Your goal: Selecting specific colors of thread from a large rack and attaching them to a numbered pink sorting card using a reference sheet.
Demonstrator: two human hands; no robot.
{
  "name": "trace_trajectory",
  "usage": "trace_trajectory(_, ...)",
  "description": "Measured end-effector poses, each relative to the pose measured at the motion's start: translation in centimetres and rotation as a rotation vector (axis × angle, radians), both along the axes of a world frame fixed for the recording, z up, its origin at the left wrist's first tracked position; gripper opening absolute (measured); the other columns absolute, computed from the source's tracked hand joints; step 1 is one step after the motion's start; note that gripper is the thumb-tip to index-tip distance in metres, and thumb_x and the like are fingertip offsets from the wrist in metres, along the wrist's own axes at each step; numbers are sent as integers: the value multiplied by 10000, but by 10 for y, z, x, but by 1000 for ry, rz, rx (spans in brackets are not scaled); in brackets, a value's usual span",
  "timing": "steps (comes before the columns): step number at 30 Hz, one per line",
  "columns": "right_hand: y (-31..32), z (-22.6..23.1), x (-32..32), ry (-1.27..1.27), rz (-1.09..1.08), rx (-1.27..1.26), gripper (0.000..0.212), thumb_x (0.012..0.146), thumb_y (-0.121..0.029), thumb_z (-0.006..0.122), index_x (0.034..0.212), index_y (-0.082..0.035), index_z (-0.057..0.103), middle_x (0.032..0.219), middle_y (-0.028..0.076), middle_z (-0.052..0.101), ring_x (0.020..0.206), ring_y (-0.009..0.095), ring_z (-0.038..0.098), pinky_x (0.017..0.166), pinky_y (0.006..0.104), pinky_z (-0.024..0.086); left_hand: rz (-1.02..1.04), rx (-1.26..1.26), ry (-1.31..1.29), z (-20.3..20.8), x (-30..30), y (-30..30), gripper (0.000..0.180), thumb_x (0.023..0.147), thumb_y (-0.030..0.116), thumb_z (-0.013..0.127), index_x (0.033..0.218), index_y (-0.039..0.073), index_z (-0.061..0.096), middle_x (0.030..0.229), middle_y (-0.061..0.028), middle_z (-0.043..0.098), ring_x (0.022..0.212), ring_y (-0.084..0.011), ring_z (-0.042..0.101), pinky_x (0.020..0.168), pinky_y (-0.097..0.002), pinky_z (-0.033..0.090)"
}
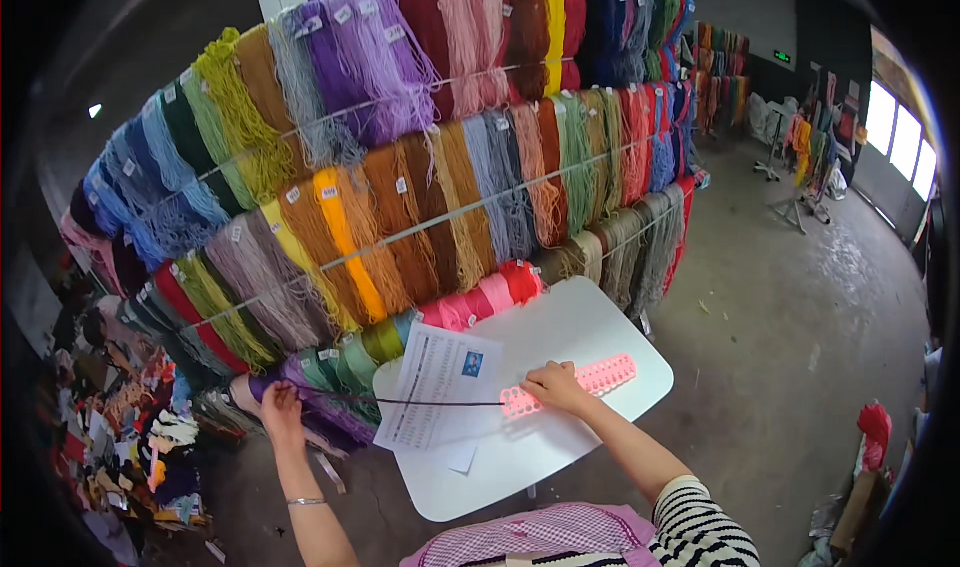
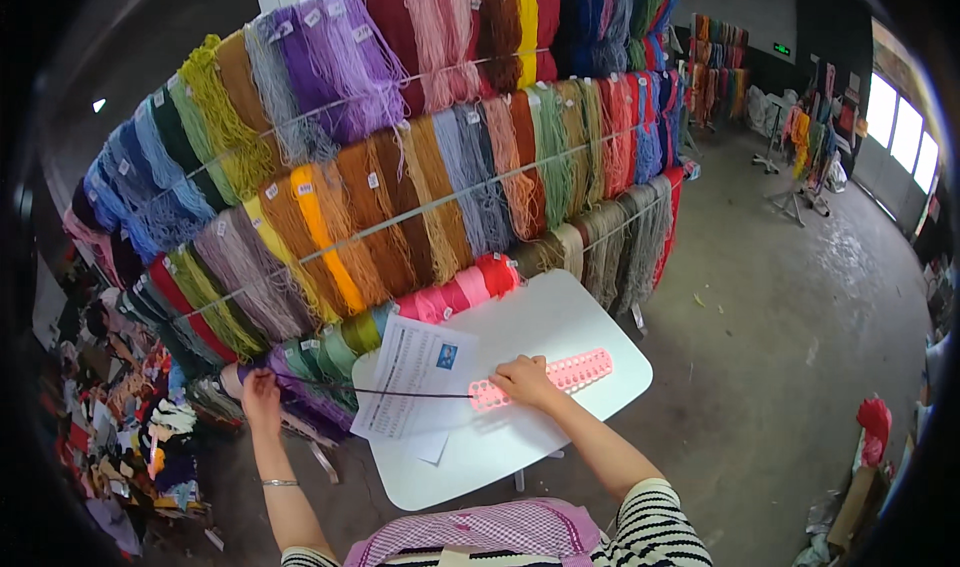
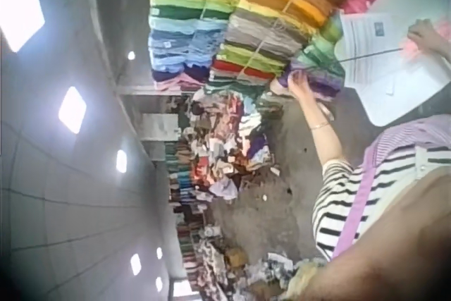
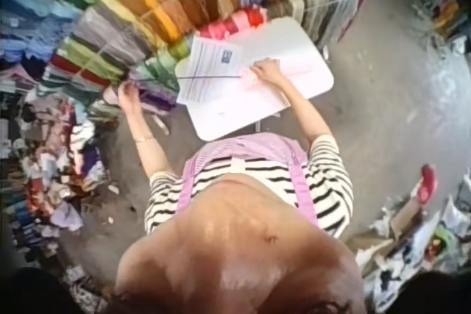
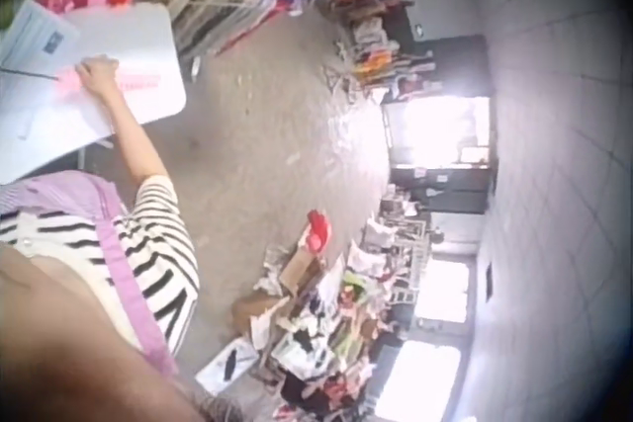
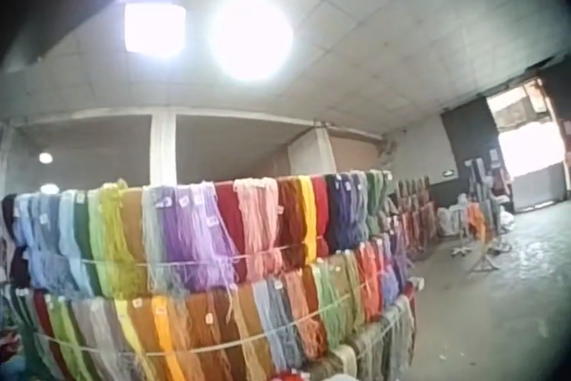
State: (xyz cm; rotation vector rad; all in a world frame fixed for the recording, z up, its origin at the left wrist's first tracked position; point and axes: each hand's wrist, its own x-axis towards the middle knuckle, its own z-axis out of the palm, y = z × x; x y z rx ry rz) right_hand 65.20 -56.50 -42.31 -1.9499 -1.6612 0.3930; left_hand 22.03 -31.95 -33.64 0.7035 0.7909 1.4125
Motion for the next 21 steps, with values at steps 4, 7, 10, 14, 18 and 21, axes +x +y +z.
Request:
trace_trajectory(4, 3, -24, 15, -99, -109, 16, 261, 857, -354, 587, 785, -104, 610, 787, 76, 635, 894, 289, 573, 810, 451, 344, 198, 911, 1540, -64, 21, -4, 495, 750, 186, 724, 1171, -5, 547, 1168, -196, 583, 1163, -390, 493, 1014, -487, 356)
trace_trajectory(7, 11, -23, 15, -111, -106, 29, 252, 821, -346, 625, 774, -99, 604, 813, 86, 638, 894, 309, 580, 763, 463, 374, -294, 1036, 1512, -76, 69, -51, 602, 691, 261, 766, 1222, 60, 567, 1329, -237, 486, 1283, -442, 388, 1070, -495, 314)
trace_trajectory(10, 17, -30, 13, -106, -112, 96, 250, 799, -337, 647, 773, -94, 596, 848, 95, 626, 887, 316, 580, 737, 460, 395, -502, 1032, 1500, -93, 102, -80, 629, 696, 349, 762, 1239, 90, 578, 1379, -235, 446, 1302, -442, 368, 1076, -525, 293)
trace_trajectory(14, 30, -40, 19, -150, -130, 185, 253, 785, -336, 660, 785, -93, 593, 897, 103, 605, 886, 319, 578, 728, 471, 421, -486, 1039, 1512, -106, 142, -113, 644, 716, 448, 724, 1238, 99, 581, 1392, -240, 428, 1302, -439, 367, 1053, -605, 270)
trace_trajectory(18, 44, -36, 31, -179, -15, 137, 243, 786, -322, 667, 861, -94, 627, 913, 113, 615, 922, 326, 584, 753, 478, 456, -379, 917, 1585, -104, 184, -167, 643, 747, 447, 688, 1258, 81, 549, 1389, -242, 413, 1316, -411, 335, 1024, -611, 258)
trace_trajectory(21, 69, 10, 87, -26, 330, 286, 232, 812, -246, 667, 937, -54, 633, 935, 128, 624, 901, 321, 602, 756, 445, 479, -367, 821, 1619, -101, 220, -185, 629, 751, 421, 684, 1250, 65, 544, 1383, -231, 413, 1322, -421, 307, 1026, -599, 240)
